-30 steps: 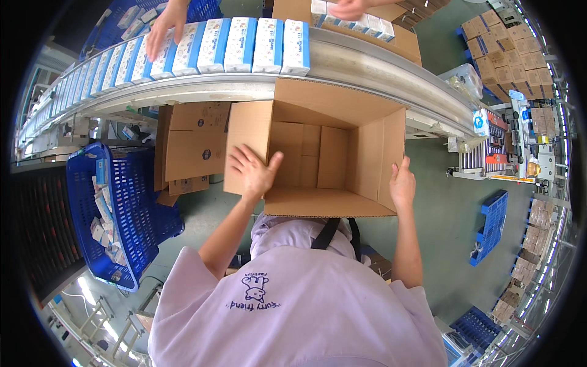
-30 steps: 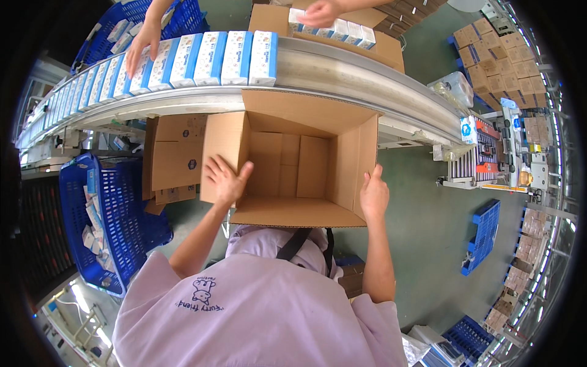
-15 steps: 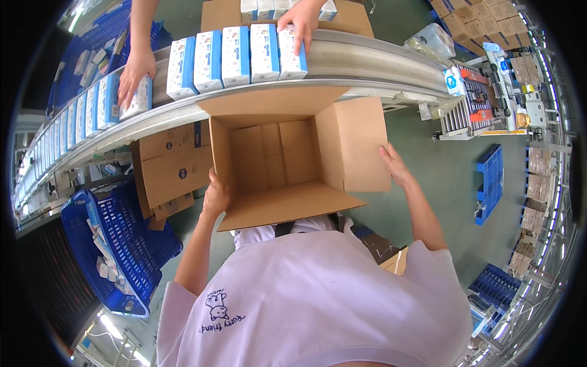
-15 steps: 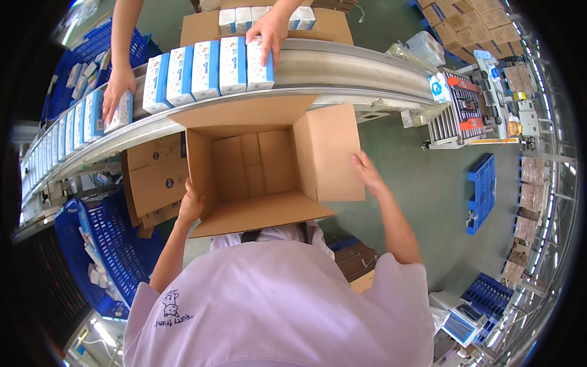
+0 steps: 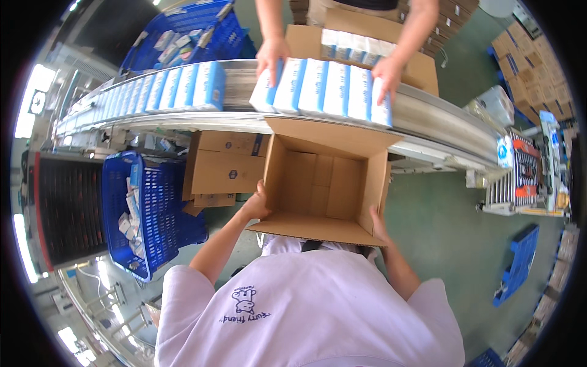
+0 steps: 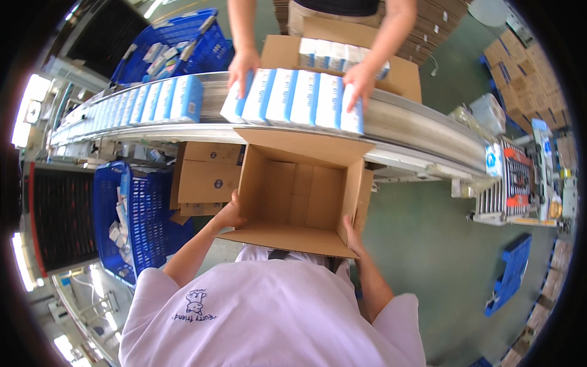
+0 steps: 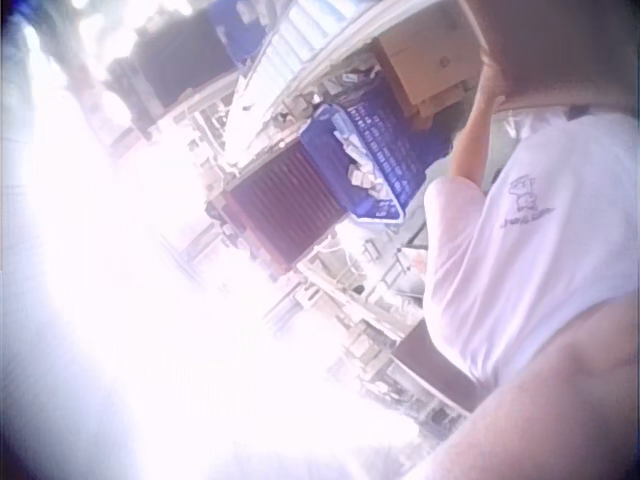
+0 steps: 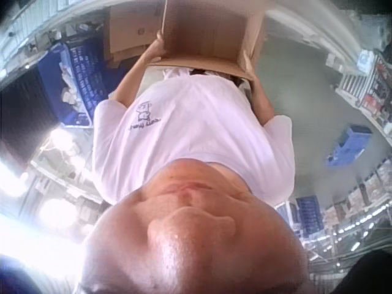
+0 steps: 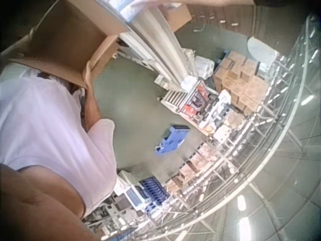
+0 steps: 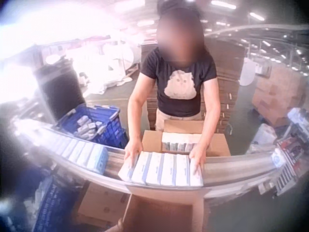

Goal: The person repeatedly takes small white and blue packages from a conveyor belt and places them into large cardboard boxes. After filling a box, they close the flaps and move it to a nearby roller cart before retrieving a new empty box to continue the process.

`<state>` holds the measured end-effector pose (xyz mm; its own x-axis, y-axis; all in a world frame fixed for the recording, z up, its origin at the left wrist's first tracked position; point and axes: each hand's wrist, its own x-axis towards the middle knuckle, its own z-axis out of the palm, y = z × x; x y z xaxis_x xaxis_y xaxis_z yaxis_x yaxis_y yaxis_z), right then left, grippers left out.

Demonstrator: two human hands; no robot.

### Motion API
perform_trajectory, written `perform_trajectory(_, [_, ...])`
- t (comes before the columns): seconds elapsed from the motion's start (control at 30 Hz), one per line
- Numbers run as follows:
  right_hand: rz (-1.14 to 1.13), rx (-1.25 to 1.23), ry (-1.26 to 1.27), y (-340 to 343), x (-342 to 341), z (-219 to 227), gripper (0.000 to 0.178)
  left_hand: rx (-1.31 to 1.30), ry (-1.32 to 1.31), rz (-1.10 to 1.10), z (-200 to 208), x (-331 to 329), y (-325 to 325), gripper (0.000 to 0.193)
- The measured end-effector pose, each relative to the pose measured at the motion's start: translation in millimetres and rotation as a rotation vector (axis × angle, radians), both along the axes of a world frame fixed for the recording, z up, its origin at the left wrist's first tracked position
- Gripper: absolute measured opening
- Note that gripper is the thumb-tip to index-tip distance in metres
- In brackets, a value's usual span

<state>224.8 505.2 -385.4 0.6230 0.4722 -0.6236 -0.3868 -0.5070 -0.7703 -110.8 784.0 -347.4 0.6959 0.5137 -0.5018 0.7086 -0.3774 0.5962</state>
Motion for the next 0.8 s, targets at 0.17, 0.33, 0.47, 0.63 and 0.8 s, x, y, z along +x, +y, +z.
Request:
perform_trajectory(0.17, [-0.155,0.321,0.564,-5.6,-24.9,55.9,0.037,-0.191,0.114,0.055,30.2,18.0,0.1,0.09])
perform_trajectory(0.33, [-0.111,0.448,0.501,-36.6,1.1,-23.0,0.059,-0.023,0.263,-0.002,6.6,24.9,-14.5,0.109])
perform_trajectory(0.47, [-0.071,0.462,0.207,-17.1,-10.0,32.0,0.066,0.069,0.228,-0.025,34.8,24.9,-18.0,0.103])
perform_trajectory(0.63, [-0.06,0.543,0.164,-12.6,-11.3,27.0,0.068,0.054,0.233,0.079,37.6,16.1,-20.0,0.091])
perform_trajectory(0.8, [-0.099,0.483,0.187,-12.9,-6.1,17.8,0.073,0.131,0.175,0.186,8.8,-5.2,-24.7,0.066])
